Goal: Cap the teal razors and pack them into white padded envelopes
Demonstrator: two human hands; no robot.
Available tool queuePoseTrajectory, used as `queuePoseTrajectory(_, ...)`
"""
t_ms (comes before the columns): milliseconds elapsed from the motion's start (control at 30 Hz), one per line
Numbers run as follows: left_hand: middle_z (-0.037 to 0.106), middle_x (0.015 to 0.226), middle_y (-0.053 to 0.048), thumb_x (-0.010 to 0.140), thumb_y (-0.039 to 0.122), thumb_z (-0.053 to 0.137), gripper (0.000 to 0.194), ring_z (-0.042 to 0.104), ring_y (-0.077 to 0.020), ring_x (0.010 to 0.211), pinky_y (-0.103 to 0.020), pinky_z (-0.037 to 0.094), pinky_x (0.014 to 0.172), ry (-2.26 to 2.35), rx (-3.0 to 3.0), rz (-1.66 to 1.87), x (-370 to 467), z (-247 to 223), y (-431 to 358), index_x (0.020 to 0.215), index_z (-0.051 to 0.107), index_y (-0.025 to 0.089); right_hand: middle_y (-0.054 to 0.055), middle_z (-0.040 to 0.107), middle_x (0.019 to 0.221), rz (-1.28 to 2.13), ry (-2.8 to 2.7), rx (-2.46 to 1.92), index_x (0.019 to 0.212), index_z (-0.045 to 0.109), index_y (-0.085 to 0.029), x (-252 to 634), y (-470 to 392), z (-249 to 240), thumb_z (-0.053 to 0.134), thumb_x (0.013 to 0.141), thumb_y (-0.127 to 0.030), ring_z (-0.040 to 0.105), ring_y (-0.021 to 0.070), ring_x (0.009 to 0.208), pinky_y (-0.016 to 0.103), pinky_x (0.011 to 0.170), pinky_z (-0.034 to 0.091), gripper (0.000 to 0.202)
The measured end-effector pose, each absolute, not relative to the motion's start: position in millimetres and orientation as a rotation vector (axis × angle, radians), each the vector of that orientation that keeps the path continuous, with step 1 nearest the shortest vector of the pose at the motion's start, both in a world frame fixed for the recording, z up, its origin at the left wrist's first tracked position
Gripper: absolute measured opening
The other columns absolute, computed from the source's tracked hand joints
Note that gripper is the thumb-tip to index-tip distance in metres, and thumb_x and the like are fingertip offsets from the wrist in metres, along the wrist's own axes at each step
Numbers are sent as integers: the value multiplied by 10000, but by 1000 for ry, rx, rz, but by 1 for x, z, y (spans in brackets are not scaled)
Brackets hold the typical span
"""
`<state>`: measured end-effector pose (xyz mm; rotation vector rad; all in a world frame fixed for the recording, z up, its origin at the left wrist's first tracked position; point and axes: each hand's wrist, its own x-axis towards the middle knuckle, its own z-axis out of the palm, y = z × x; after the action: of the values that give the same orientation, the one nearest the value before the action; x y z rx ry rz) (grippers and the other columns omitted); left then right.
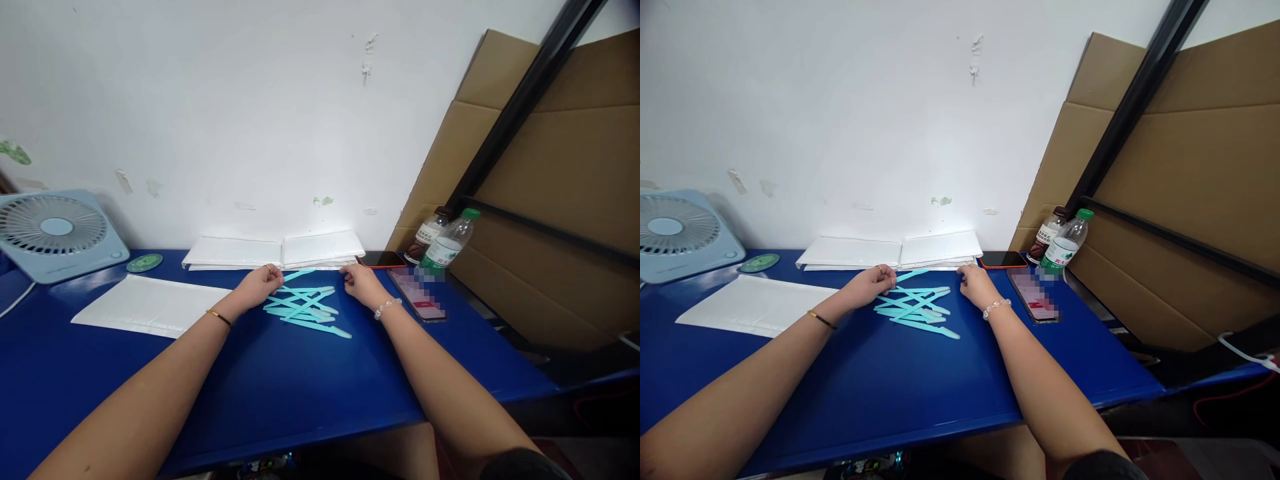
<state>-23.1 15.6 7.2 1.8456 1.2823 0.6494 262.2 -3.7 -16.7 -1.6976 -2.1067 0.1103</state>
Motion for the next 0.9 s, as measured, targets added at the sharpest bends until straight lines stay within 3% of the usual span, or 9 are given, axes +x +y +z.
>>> queuePoseTrajectory(100,607,750,-10,719,395,537,240,557,-141,645,-251,427,603,1280,1837,660,-24,8,15,832,524,183,90,603,959,122,-2034,-1776,866,668,-124,269,-5,-15,649,732,-168,591,155,817,250,785,454,142)
queuePoseTrajectory(233,610,756,-16,729,420,545,266,557,-145,650,-259,441,610,1255,1851,682,-27,1,20,848,534,182,75,611,892,220,-2005,-1863,860,679,-143,279,-8,-8,623,788,-328,592,159,774,263,752,450,206)
queuePoseTrajectory(500,621,762,-16,720,432,558,272,562,-146,678,-266,456,649,1253,1844,668,-26,1,19,833,543,186,28,676,757,498,-2039,-1893,708,658,-166,274,-15,5,674,729,-222,606,145,705,218,631,429,62)
queuePoseTrajectory(600,611,735,-9,709,448,559,284,556,-145,670,-267,454,653,1243,1837,656,-25,4,17,821,537,187,33,675,800,512,-2061,-1827,767,657,-164,270,-19,8,638,756,-208,604,139,716,219,643,433,49)
queuePoseTrajectory(733,612,753,-12,711,450,554,289,560,-146,680,-265,448,653,1266,1835,635,-24,6,16,831,534,188,48,635,946,455,-2276,-1549,956,652,-179,268,-23,11,627,747,-190,584,124,713,221,656,442,211)
queuePoseTrajectory(900,618,741,-9,704,464,558,297,563,-151,669,-262,433,629,1291,1842,633,-24,8,14,822,538,192,67,637,805,122,-2462,-1647,760,644,-157,256,-20,5,585,699,-107,579,159,701,234,634,407,99)
